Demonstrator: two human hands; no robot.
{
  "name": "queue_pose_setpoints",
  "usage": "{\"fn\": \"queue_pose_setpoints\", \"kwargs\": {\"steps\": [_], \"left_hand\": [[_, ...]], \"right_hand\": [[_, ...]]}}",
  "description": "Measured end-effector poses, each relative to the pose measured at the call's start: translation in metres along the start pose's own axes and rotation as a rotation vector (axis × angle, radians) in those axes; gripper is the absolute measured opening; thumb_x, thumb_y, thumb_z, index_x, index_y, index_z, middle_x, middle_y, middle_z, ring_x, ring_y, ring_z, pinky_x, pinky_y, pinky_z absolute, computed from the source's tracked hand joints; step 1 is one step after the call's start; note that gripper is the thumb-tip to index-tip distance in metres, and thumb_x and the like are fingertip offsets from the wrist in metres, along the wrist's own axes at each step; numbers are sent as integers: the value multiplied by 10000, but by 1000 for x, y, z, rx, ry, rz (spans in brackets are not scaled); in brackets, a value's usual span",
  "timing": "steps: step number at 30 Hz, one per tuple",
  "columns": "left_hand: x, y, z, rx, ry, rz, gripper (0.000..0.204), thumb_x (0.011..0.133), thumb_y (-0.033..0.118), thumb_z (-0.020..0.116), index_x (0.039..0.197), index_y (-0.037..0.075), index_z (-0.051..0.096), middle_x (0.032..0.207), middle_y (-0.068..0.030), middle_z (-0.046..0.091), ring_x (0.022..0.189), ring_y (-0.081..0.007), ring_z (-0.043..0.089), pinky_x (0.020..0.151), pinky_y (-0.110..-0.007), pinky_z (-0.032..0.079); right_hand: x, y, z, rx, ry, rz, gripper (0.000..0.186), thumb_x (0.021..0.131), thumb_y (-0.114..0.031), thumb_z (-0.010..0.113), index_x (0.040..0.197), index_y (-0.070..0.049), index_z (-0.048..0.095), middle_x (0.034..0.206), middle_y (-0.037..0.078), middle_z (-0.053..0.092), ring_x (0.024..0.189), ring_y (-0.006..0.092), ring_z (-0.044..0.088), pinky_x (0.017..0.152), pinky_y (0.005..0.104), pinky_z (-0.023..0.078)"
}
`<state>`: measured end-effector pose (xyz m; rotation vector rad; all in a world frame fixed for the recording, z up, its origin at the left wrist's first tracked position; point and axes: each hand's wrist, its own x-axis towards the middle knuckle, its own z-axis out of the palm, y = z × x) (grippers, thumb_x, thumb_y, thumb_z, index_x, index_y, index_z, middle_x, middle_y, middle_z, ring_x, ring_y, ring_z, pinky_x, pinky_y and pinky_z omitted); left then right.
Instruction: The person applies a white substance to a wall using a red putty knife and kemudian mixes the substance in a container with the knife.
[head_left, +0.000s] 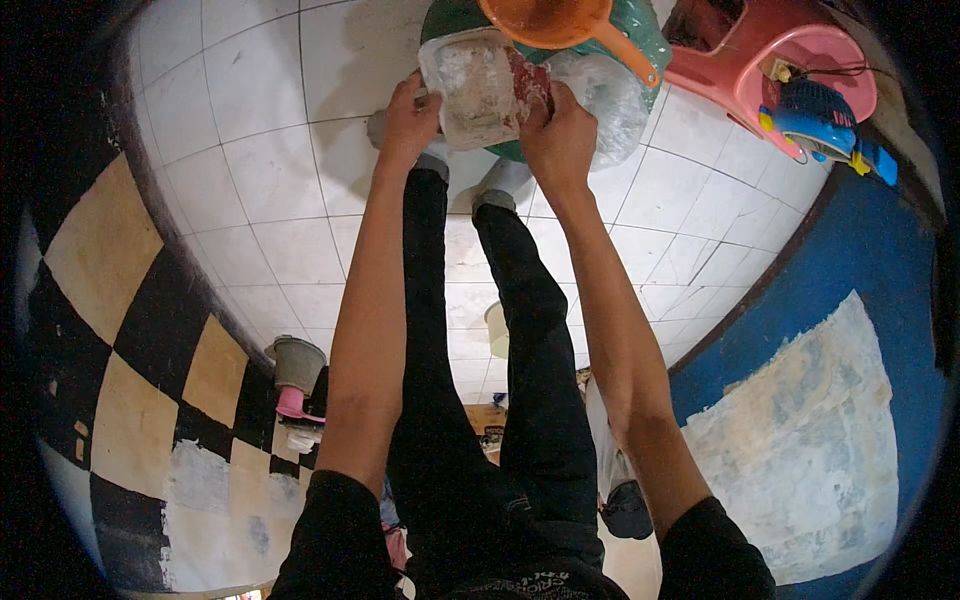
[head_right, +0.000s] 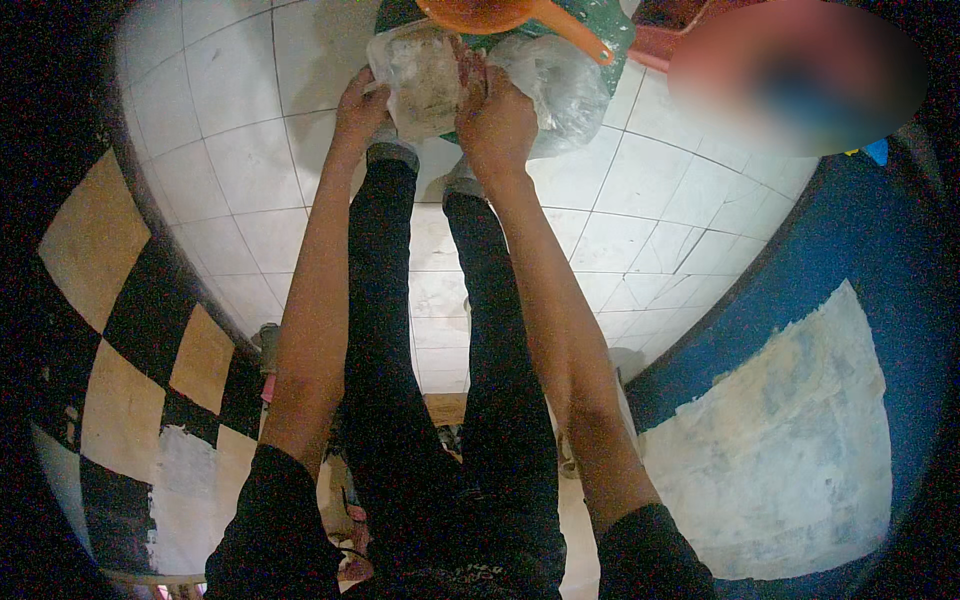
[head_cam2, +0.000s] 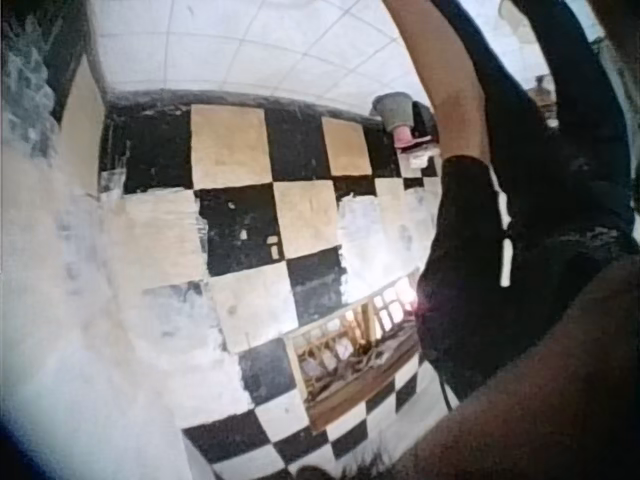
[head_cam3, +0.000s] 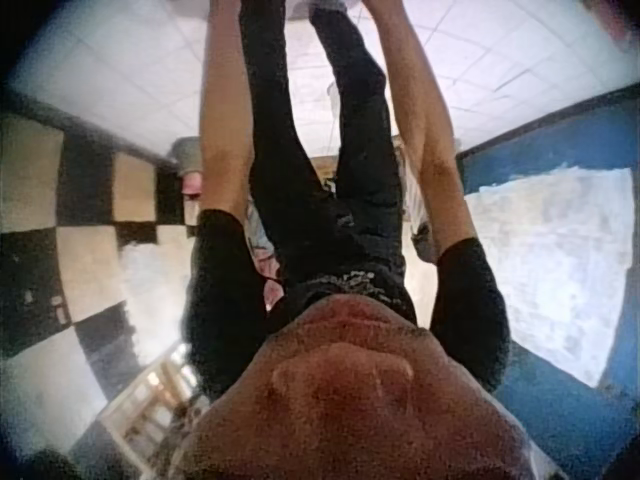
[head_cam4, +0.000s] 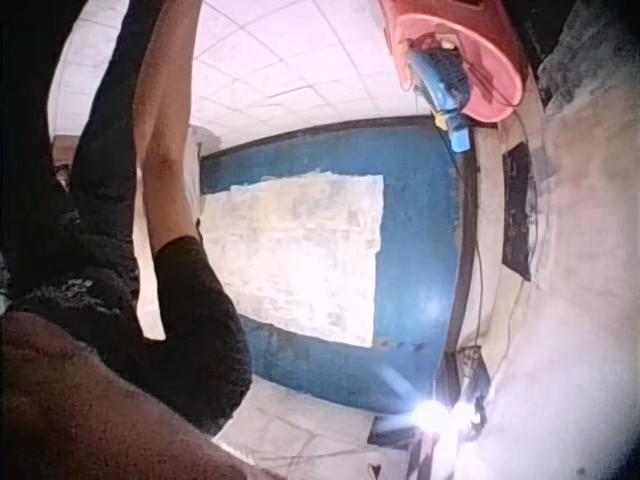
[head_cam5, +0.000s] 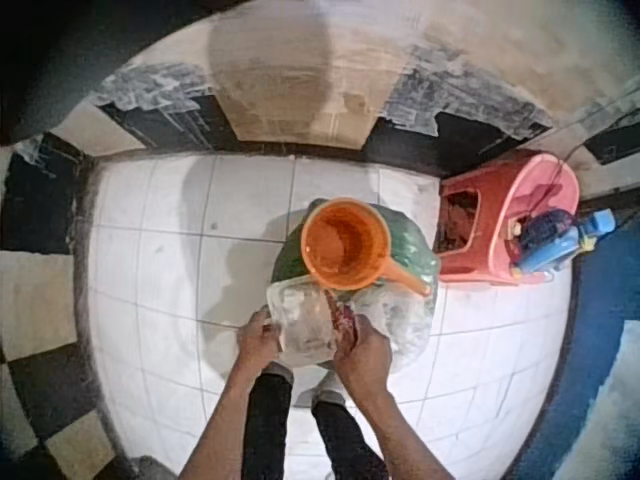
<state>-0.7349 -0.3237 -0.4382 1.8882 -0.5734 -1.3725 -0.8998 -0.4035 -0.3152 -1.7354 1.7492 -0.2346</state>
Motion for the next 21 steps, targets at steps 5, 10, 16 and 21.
{"fn": "queue_pose_setpoints", "kwargs": {"steps": [5, 10, 16, 21], "left_hand": [[-15, 37, 15, 421, 77, 178, 399, 801, 108, 594, 1191, 29, 564, 966, -170, 607, 869, -306, 624, 784, -351, 493], [-28, 37, 11, 184, 106, 97, 347, 808, 78, 572, 1147, 8, 580, 857, -143, 646, 757, -240, 635, 706, -335, 497], [-45, 44, 1, -91, -40, -67, 379, 860, 91, 548, 1232, 22, 536, 974, -127, 655, 795, -206, 633, 716, -321, 508], [-64, 52, -10, -283, -68, -41, 421, 900, 178, 486, 1278, -7, 493, 1134, -145, 598, 1001, -225, 575, 886, -342, 445]], "right_hand": [[-5, 9, 6, -228, -31, -99, 174, 873, -203, 542, 976, -69, 582, 839, 172, 642, 741, 375, 638, 635, 467, 515], [-9, -2, 5, -251, -109, -102, 148, 861, -173, 555, 974, -81, 578, 833, 155, 647, 721, 357, 644, 620, 457, 519], [-19, -22, -14, -294, -101, -168, 148, 866, -163, 550, 986, -82, 582, 815, 156, 659, 662, 353, 647, 585, 450, 520], [-26, -44, -39, -259, -100, -198, 136, 889, -171, 550, 912, -40, 577, 677, 189, 617, 588, 375, 618, 526, 449, 485]]}}
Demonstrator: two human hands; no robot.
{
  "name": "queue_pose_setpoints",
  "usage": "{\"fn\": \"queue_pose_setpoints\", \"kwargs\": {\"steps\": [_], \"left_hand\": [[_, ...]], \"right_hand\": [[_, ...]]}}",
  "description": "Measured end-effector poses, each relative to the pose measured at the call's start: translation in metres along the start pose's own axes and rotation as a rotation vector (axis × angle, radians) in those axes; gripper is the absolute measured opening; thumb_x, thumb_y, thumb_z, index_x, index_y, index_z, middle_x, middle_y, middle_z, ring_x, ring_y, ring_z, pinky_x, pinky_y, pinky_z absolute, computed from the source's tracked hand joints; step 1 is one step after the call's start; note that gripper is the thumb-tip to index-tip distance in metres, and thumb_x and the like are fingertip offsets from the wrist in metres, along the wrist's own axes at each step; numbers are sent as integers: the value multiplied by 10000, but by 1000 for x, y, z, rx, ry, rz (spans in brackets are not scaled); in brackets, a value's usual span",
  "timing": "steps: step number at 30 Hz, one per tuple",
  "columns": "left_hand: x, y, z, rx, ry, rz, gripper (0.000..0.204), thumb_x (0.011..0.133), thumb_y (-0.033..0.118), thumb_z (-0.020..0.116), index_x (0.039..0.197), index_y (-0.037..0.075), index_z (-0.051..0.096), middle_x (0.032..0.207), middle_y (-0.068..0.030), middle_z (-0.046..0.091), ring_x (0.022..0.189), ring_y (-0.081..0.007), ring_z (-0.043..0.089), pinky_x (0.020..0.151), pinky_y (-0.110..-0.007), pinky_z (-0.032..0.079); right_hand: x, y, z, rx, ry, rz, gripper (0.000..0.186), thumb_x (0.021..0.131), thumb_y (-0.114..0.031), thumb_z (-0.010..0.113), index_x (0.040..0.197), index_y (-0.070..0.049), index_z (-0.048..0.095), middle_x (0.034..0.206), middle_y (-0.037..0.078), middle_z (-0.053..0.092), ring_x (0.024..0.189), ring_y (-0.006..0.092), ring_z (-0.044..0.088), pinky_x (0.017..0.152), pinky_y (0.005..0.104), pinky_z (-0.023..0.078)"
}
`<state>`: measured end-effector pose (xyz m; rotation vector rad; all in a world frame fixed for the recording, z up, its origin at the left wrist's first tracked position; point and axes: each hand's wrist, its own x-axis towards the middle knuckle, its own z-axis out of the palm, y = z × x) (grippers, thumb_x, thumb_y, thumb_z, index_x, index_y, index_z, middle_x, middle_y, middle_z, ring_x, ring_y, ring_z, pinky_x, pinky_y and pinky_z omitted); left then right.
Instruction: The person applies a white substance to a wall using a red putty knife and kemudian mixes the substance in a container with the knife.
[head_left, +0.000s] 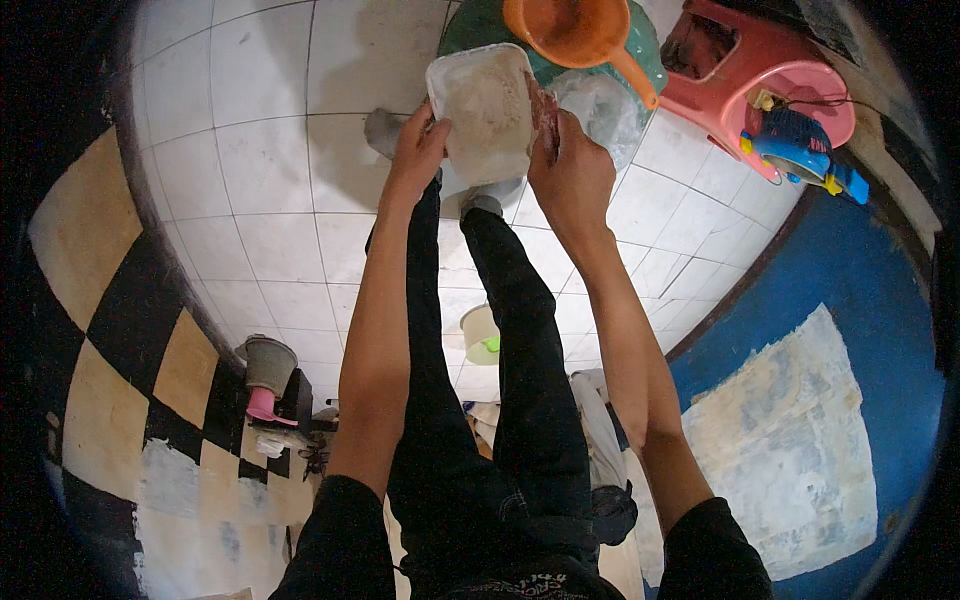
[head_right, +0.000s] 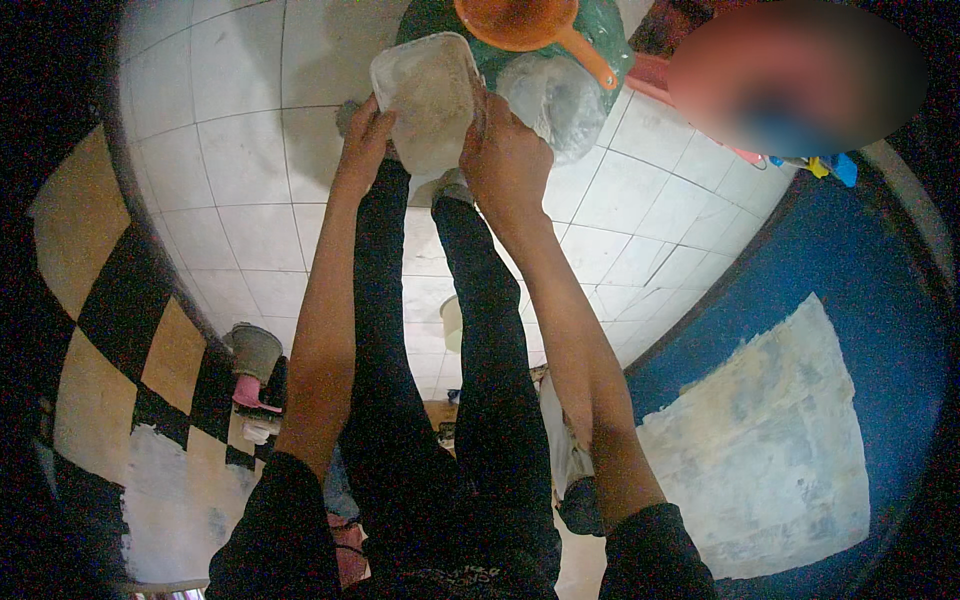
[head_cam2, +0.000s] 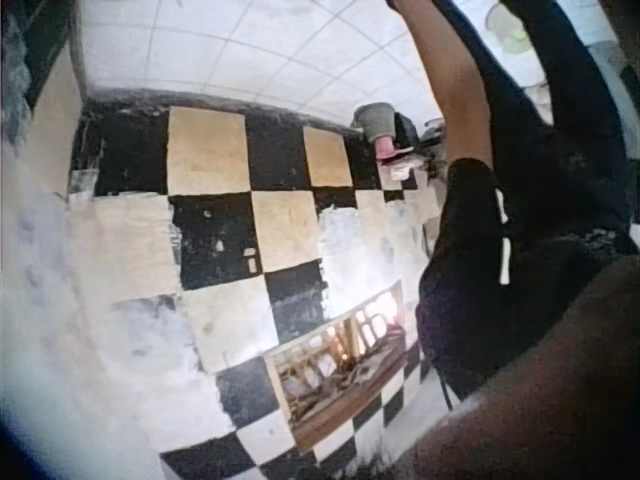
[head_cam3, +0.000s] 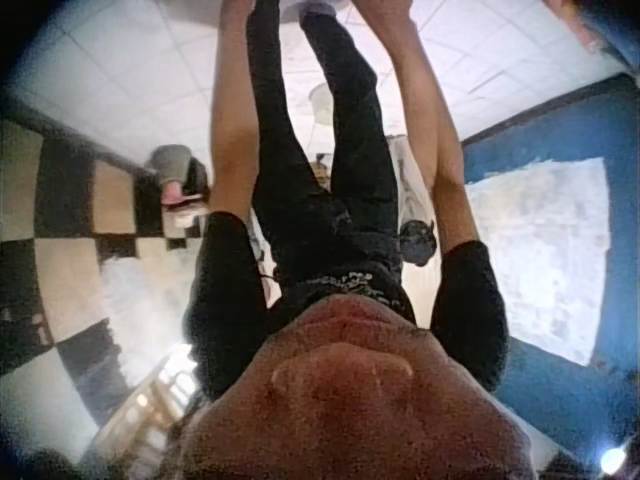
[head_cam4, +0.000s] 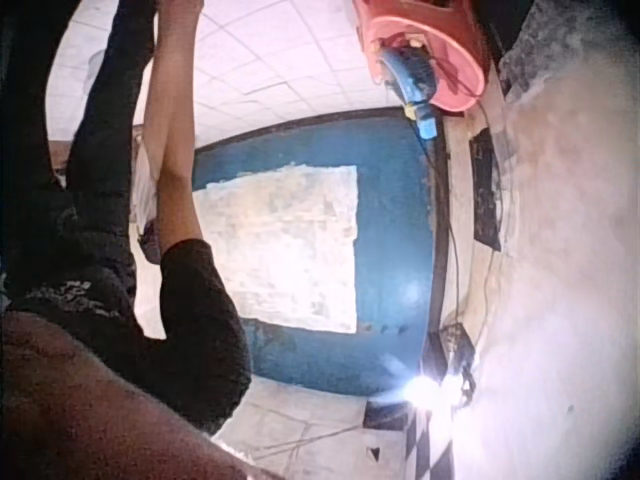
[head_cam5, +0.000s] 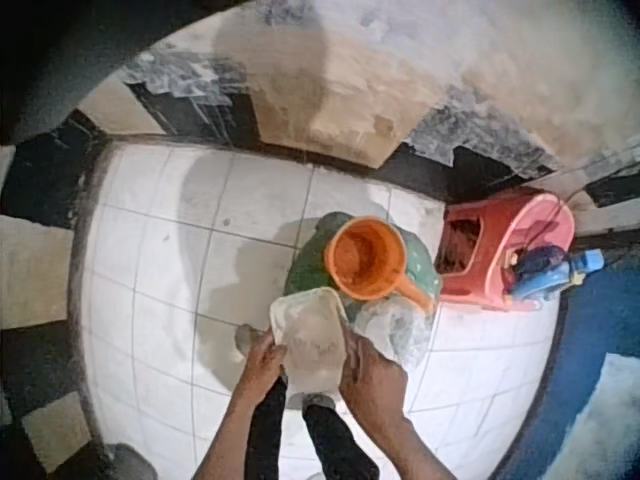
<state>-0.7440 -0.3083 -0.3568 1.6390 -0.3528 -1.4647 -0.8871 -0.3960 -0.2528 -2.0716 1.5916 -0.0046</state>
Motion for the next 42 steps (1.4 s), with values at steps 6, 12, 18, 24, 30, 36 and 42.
{"fn": "queue_pose_setpoints", "kwargs": {"steps": [6, 12, 18, 24, 30, 36, 42], "left_hand": [[-28, 22, 1, -126, 67, 158, 521, 901, 288, 361, 1293, -47, 439, 1235, -175, 532, 1148, -259, 488, 1013, -344, 330], [-47, 44, -3, -203, 72, 298, 573, 910, 348, 369, 1334, -36, 388, 1303, -206, 473, 1204, -277, 442, 1032, -356, 306], [-92, 98, -2, -336, 74, 228, 599, 926, 391, 386, 1356, -26, 362, 1316, -187, 462, 1223, -259, 416, 1045, -355, 290], [-147, 159, 3, -582, -58, 206, 618, 933, 388, 413, 1379, -31, 329, 1333, -163, 450, 1222, -242, 421, 1039, -344, 311], [-217, 232, 18, -441, -52, 400, 650, 954, 430, 423, 1409, -20, 309, 1339, -149, 450, 1240, -224, 416, 1051, -342, 314], [-270, 273, 36, -434, -92, 437, 609, 973, 441, 395, 1401, 11, 346, 1334, -138, 458, 1229, -220, 441, 1030, -337, 354], [-310, 305, 56, -493, -190, 474, 554, 986, 415, 386, 1388, 35, 368, 1307, -111, 477, 1192, -198, 469, 1013, -329, 378]], "right_hand": [[-7, -34, -29, 1, 15, -72, 131, 869, -145, 565, 891, -16, 566, 612, 200, 596, 554, 390, 604, 497, 449, 474], [-15, -80, -70, -60, -5, -171, 150, 846, -127, 579, 943, -13, 579, 612, 191, 604, 526, 352, 612, 482, 439, 479], [-37, -121, -124, -78, -8, -326, 175, 826, -122, 593, 974, -29, 589, 625, 184, 610, 528, 340, 614, 482, 420, 482], [-67, -151, -201, 10, 3, -374, 208, 805, -131, 612, 978, -18, 584, 638, 190, 611, 548, 355, 614, 503, 430, 486], [-106, -174, -282, 42, 42, -331, 183, 803, -111, 597, 945, 2, 568, 627, 218, 597, 555, 385, 603, 504, 444, 474], [-140, -189, -324, 227, 118, -414, 166, 799, -109, 593, 901, 18, 564, 624, 227, 592, 571, 403, 600, 521, 466, 467], [-177, -198, -374, 151, 195, -292, 161, 799, -123, 584, 835, 31, 559, 630, 242, 587, 594, 412, 604, 553, 466, 475]]}}
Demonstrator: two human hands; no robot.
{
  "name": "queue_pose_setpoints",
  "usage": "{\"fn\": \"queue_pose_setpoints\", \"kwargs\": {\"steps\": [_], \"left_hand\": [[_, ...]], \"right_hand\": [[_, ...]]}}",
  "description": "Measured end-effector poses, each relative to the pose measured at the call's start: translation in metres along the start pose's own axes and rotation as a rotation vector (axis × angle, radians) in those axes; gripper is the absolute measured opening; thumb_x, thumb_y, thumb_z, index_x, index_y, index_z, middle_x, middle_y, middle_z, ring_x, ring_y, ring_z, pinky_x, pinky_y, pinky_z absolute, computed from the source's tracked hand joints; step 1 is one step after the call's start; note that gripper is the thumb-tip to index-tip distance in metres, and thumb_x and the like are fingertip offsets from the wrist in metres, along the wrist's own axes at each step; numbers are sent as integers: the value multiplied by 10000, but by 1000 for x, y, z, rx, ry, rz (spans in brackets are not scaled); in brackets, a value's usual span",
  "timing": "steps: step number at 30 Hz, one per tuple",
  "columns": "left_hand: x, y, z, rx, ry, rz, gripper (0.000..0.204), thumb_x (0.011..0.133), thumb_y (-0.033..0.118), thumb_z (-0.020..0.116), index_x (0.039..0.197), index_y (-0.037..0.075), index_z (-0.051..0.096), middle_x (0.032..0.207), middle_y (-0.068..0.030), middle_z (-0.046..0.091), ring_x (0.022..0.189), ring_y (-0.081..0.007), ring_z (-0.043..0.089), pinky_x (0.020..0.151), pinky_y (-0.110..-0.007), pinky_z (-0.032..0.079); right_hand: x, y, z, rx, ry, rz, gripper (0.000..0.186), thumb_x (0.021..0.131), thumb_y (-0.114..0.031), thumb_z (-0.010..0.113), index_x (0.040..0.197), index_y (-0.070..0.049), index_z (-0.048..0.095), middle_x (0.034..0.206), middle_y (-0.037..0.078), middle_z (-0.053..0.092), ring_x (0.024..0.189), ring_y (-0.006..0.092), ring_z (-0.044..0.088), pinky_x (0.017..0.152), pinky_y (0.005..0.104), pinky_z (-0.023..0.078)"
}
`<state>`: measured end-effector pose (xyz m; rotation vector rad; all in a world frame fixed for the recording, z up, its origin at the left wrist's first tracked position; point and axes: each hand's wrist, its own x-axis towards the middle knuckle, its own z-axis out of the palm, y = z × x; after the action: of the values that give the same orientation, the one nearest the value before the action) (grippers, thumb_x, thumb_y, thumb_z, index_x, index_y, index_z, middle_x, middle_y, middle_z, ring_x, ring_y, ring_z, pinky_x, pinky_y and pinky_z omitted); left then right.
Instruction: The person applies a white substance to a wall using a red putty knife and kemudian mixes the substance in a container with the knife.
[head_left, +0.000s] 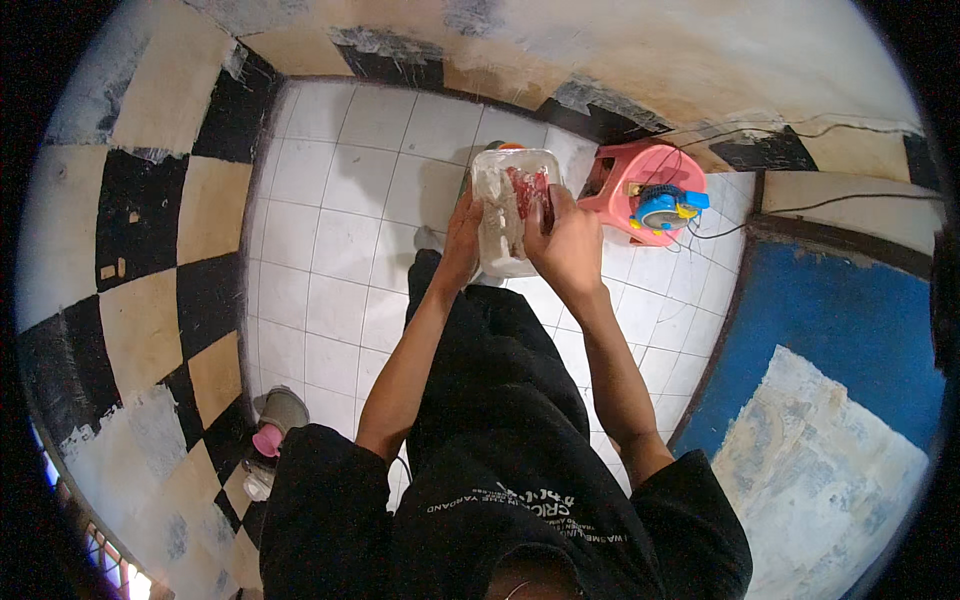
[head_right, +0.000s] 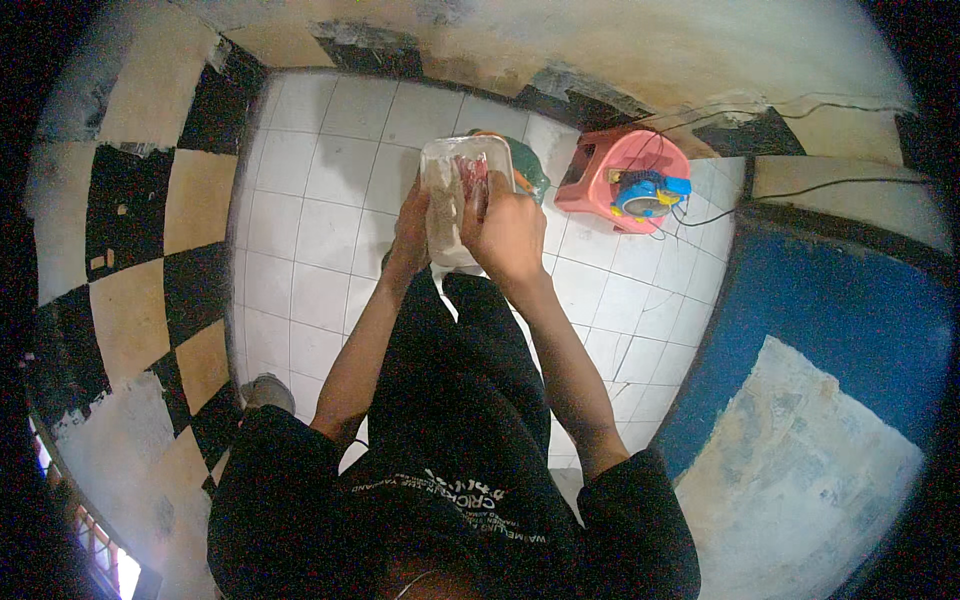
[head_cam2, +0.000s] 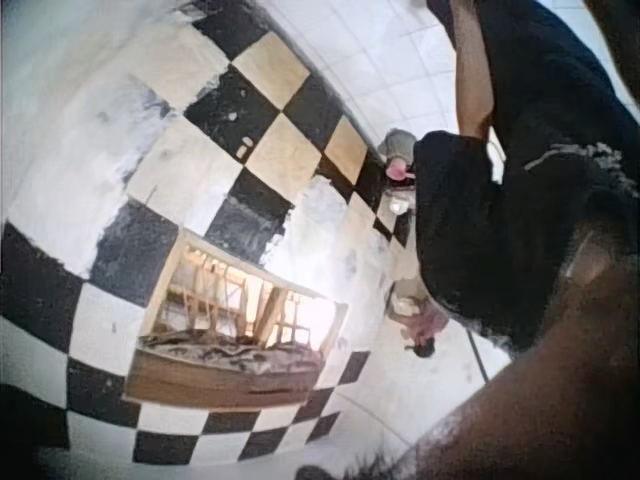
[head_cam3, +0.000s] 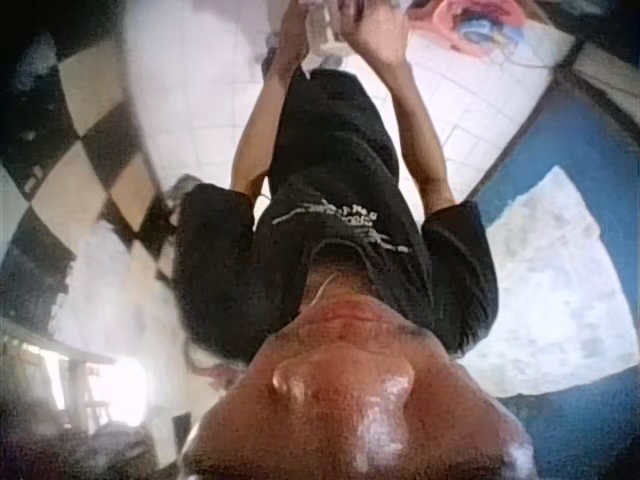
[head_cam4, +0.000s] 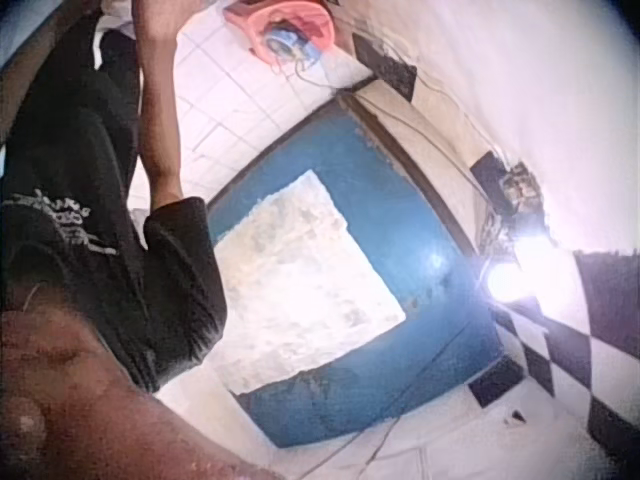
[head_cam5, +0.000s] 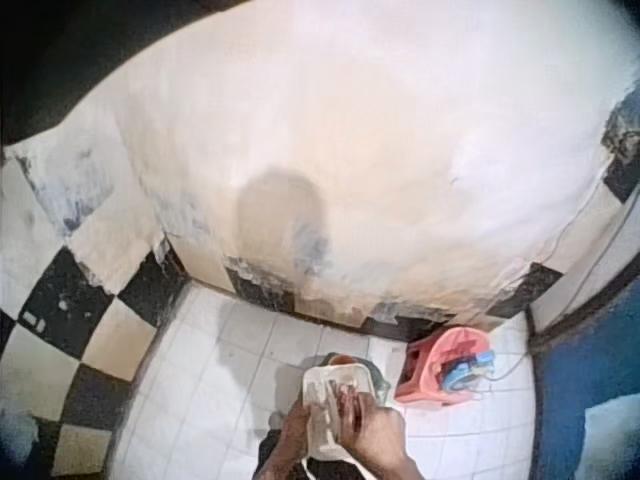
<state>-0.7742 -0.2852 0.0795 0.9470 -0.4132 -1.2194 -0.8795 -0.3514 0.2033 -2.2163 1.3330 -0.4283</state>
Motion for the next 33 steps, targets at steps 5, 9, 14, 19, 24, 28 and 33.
{"fn": "queue_pose_setpoints", "kwargs": {"steps": [5, 9, 14, 19, 24, 28, 33], "left_hand": [[-14, 24, 26, -72, -134, 43, 526, 995, 398, 377, 1394, 57, 362, 1304, -93, 473, 1170, -177, 479, 999, -320, 390], [-30, 34, 10, -54, -68, -27, 538, 997, 368, 381, 1421, 43, 318, 1340, -104, 442, 1203, -181, 449, 1008, -315, 371], [-34, 62, -13, 17, -18, -46, 560, 993, 297, 383, 1439, -18, 260, 1392, -127, 402, 1257, -205, 401, 1046, -304, 317], [-42, 96, -42, 125, -19, 55, 543, 994, 252, 365, 1418, -70, 263, 1436, -185, 354, 1307, -239, 357, 1081, -304, 258], [-49, 128, -76, 242, -3, 127, 531, 995, 234, 355, 1412, -83, 264, 1437, -231, 341, 1339, -278, 324, 1094, -320, 237], [-55, 150, -102, 301, -8, 175, 521, 996, 218, 347, 1405, -93, 265, 1441, -248, 330, 1354, -296, 306, 1104, -331, 222], [-58, 165, -126, 194, -11, 194, 510, 998, 212, 343, 1401, -92, 272, 1436, -232, 336, 1344, -283, 311, 1104, -335, 220]], "right_hand": [[-17, -1, -2, 23, 44, -78, 179, 756, -104, 612, 841, 45, 562, 640, 263, 578, 631, 441, 598, 581, 474, 481], [-21, -26, -7, -9, 69, -58, 194, 739, -96, 635, 849, 53, 577, 676, 280, 583, 652, 455, 593, 593, 486, 477], [-20, -68, -20, -44, 158, -100, 182, 752, -108, 644, 814, 47, 571, 655, 284, 576, 644, 457, 591, 574, 489, 470], [-13, -102, -2, -355, 21, -34, 316, 748, -110, 592, 1040, 10, 570, 726, 210, 639, 615, 396, 631, 565, 483, 516], [-13, -156, 35, -277, 80, -204, 259, 812, -199, 600, 951, 19, 606, 642, 256, 603, 602, 429, 615, 559, 500, 505], [-15, -177, 47, -308, 21, -201, 253, 822, -187, 594, 989, 4, 612, 650, 253, 607, 604, 430, 615, 558, 500, 505], [-7, -199, 53, -361, 147, -104, 256, 874, -258, 568, 932, -12, 609, 671, 249, 620, 606, 429, 620, 541, 500, 500]]}}
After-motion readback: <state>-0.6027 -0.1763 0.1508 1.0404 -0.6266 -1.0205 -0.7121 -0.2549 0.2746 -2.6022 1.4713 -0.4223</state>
